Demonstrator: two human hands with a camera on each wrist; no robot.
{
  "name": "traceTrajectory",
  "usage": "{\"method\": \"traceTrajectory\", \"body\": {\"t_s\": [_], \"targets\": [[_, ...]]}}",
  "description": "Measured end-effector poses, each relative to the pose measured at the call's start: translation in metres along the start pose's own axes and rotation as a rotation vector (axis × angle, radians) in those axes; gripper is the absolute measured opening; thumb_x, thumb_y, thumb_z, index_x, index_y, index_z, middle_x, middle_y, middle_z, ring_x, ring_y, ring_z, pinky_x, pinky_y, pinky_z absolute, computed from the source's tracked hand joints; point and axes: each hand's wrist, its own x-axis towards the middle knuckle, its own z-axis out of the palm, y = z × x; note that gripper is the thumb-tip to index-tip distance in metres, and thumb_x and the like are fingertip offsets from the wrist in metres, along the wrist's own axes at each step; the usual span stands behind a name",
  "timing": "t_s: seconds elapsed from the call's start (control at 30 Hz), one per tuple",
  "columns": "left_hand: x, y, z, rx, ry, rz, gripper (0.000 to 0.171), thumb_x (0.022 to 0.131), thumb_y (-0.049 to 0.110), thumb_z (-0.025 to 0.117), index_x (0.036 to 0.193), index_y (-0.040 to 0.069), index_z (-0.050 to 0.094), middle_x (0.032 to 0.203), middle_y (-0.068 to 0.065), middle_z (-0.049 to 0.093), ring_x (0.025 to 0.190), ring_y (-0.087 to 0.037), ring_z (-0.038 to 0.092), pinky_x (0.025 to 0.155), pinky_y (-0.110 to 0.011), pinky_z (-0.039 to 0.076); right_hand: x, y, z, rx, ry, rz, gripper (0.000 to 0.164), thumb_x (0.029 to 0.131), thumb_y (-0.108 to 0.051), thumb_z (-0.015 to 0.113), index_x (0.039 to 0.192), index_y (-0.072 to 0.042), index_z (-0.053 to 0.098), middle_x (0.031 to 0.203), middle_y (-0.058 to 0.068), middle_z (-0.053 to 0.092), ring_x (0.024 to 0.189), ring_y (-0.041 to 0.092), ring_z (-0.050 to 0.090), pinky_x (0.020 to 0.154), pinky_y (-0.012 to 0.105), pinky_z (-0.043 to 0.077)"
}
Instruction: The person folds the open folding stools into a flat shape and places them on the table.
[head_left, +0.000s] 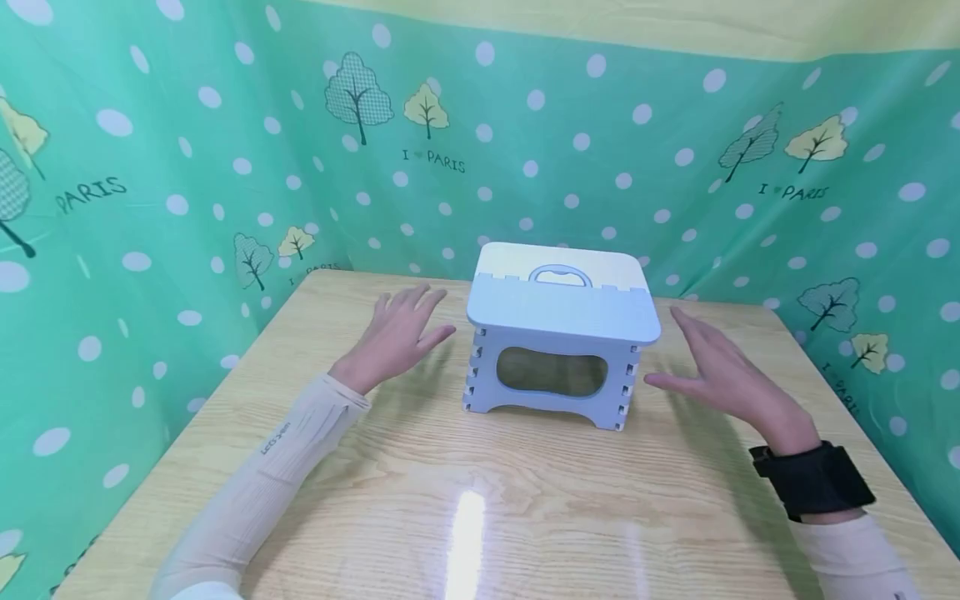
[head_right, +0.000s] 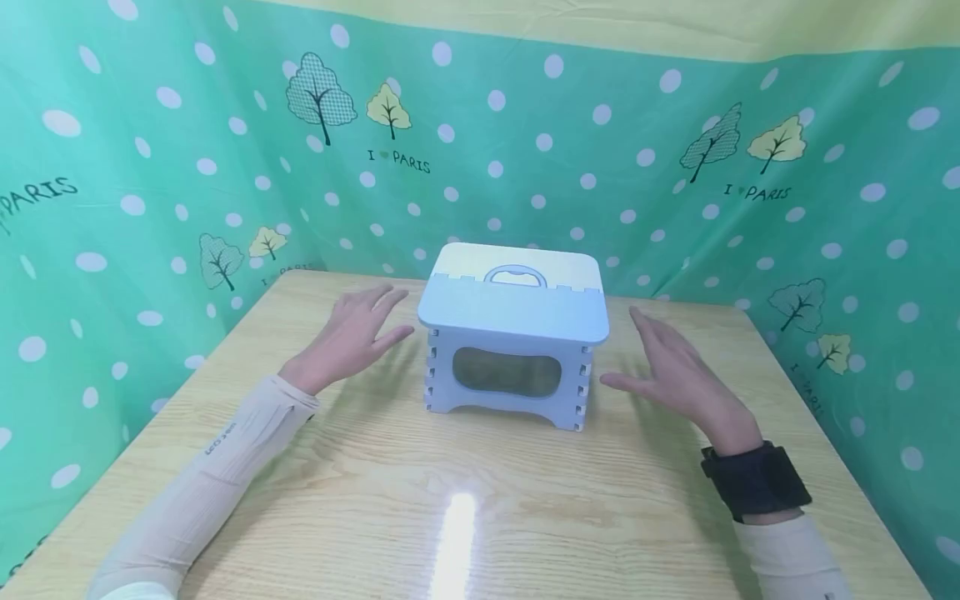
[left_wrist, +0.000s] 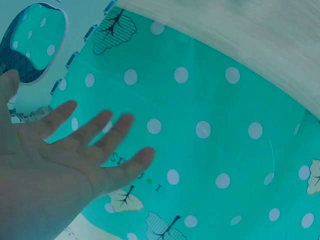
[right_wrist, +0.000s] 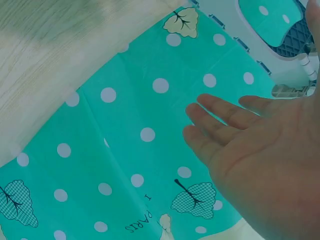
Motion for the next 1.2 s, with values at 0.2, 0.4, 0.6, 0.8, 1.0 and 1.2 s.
{"method": "traceTrajectory", "body": {"t_s": [0.2,0.4,0.6,0.8,1.0,1.2], "targets": [[-0.001,0.003,0.001,0.016,0.010,0.041,0.059,0.103,0.046,0.049,0.148,0.008,0.044,0.146,-0.020,0.049,0.134,-0.038,0.046,0.103,-0.060,0.038,0.003,-0.005,0.003,0.051,-0.014,-0.038,0.113,0.084,-0.056,0.073,0.160,-0.007,0.006,0.160,0.028,0.020,0.143,0.050,0.020,0.108,0.070,0.025],[0.001,0.005,0.003,0.026,0.002,0.095,0.050,0.102,0.028,0.057,0.144,0.004,0.046,0.140,-0.020,0.054,0.127,-0.037,0.053,0.098,-0.059,0.046,0.009,-0.008,0.009,0.168,-0.011,-0.139,0.105,0.085,-0.044,0.078,0.161,-0.026,0.008,0.164,0.010,0.020,0.148,0.037,0.021,0.111,0.065,0.026],[0.003,0.009,0.007,-0.055,-0.030,0.134,0.049,0.097,0.011,0.061,0.143,0.002,0.046,0.138,-0.018,0.056,0.119,-0.036,0.060,0.100,-0.050,0.049,0.011,-0.010,0.019,0.248,-0.020,-0.172,0.108,0.082,-0.044,0.081,0.158,-0.042,0.003,0.165,-0.005,0.015,0.150,0.027,0.016,0.113,0.063,0.025],[-0.001,0.014,0.014,-0.174,-0.114,0.137,0.048,0.099,0.010,0.058,0.145,0.004,0.044,0.144,-0.014,0.052,0.132,-0.030,0.051,0.109,-0.042,0.043,0.005,-0.015,0.030,0.278,-0.034,-0.178,0.109,0.082,-0.043,0.082,0.158,-0.042,0.004,0.165,-0.005,0.016,0.149,0.026,0.020,0.113,0.062,0.027],[-0.001,0.019,0.017,-0.240,-0.115,0.162,0.044,0.101,0.011,0.056,0.142,0.000,0.047,0.143,-0.014,0.053,0.134,-0.028,0.050,0.109,-0.042,0.043,0.004,-0.018,0.036,0.243,-0.031,-0.196,0.103,0.086,-0.043,0.078,0.159,-0.038,0.006,0.163,0.003,0.023,0.147,0.033,0.025,0.111,0.062,0.031],[0.001,0.023,0.020,-0.284,-0.146,0.195,0.044,0.101,0.009,0.054,0.143,-0.002,0.046,0.142,-0.016,0.054,0.128,-0.030,0.055,0.104,-0.041,0.048,0.005,-0.023,0.038,0.247,-0.037,-0.188,0.096,0.089,-0.045,0.074,0.160,-0.030,0.011,0.159,0.011,0.033,0.144,0.039,0.031,0.109,0.063,0.033]]}}
